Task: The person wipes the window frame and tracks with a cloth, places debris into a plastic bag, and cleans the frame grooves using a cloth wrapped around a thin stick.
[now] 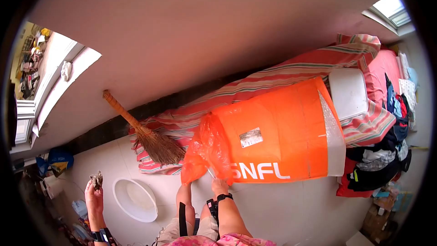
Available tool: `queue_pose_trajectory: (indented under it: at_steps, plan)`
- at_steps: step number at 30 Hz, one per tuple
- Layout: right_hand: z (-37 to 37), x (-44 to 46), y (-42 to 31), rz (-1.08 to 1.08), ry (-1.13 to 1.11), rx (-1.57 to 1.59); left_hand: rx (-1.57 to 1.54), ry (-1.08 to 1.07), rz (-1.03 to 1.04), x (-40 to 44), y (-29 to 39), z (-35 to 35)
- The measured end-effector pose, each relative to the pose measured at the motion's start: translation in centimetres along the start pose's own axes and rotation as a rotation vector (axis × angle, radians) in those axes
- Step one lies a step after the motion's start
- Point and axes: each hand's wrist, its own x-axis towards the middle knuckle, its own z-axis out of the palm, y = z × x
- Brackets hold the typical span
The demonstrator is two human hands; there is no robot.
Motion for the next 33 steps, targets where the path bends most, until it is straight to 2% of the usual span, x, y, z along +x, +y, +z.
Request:
queue_pose_trajectory:
  at_steps: [2, 3, 5, 6, 8, 10, 12, 13, 15, 16, 18, 19, 20, 23, 26, 27, 28, 31, 33]
  plan:
    - [-1.5, 0.5, -1.2, -0.026, -0.266, -0.189, -0.005, 0.101, -0.065, -1.0, -1.6, -1.1]
    - [-1.3, 1.3, -1.2, -0.05, -0.274, -0.218, -0.015, 0.13, -0.09, -1.8, -2.8, -2.1]
    - [-0.3, 2.3, -0.5, 0.106, -0.201, -0.036, -0.041, 0.153, -0.109, -3.3, -4.3, -2.2]
    - [0.1, 2.7, -0.1, 0.083, -0.205, -0.063, -0.061, 0.176, -0.122, -4.1, -4.8, -2.3]
    - [0.3, 4.1, 0.8, -0.017, 0.058, -0.135, -0.082, 0.233, -0.106, -5.5, -4.9, -1.1]
    - [-2.9, 3.0, -0.2, -0.036, 0.017, -0.136, -0.09, 0.306, -0.116, -6.9, -4.9, -0.7]
    - [-5.5, 1.9, -1.1, -0.129, 0.196, -0.087, -0.177, 0.388, -0.093, -8.6, -4.7, -0.3]
    - [-5.8, 2.2, -1.1, -0.169, 0.209, -0.11, -0.2, 0.401, -0.098, -9.4, -4.6, -0.5]
    - [-6.3, 2.9, -0.9, -0.324, 0.295, 0.406, -0.243, 0.422, -0.105, -11.0, -5.0, -1.1]
    - [-6.9, 3.5, -1.8, -0.354, 0.298, 0.383, -0.274, 0.44, -0.095, -11.5, -4.9, -1.3]
    - [-8.3, 4.2, -4.0, -0.228, -0.01, 0.364, -0.34, 0.492, -0.076, -12.9, -4.7, -1.4]
    - [-10.7, 0.8, -7.3, -0.267, -0.194, 0.417, -0.377, 0.511, -0.059, -13.6, -4.7, -1.7]
    - [-12.0, -1.5, -9.8, -0.299, -0.192, 0.384, -0.4, 0.51, -0.068, -14.4, -4.8, -2.1]
    - [-13.8, -5.3, -15.7, -0.388, -0.458, 0.407, -0.452, 0.491, -0.064, -15.5, -4.6, -2.7]
    - [-15.7, -12.7, -20.7, -0.508, -0.496, 0.383, -0.49, 0.451, -0.033, -15.9, -4.1, -3.0]
    - [-16.5, -15.0, -21.7, -0.612, -0.502, 0.274, -0.487, 0.419, -0.026, -16.0, -3.7, -3.0]
    - [-17.0, -17.1, -22.7, -0.626, -0.497, 0.245, -0.481, 0.386, -0.024, -16.1, -3.4, -2.9]
    - [-18.9, -23.6, -25.3, -0.731, -0.68, 0.257, -0.543, 0.297, 0.045, -16.4, -1.8, -3.1]
    - [-19.7, -27.6, -26.5, -0.867, -0.672, 0.159, -0.578, 0.285, 0.104, -17.1, -0.6, -3.6]
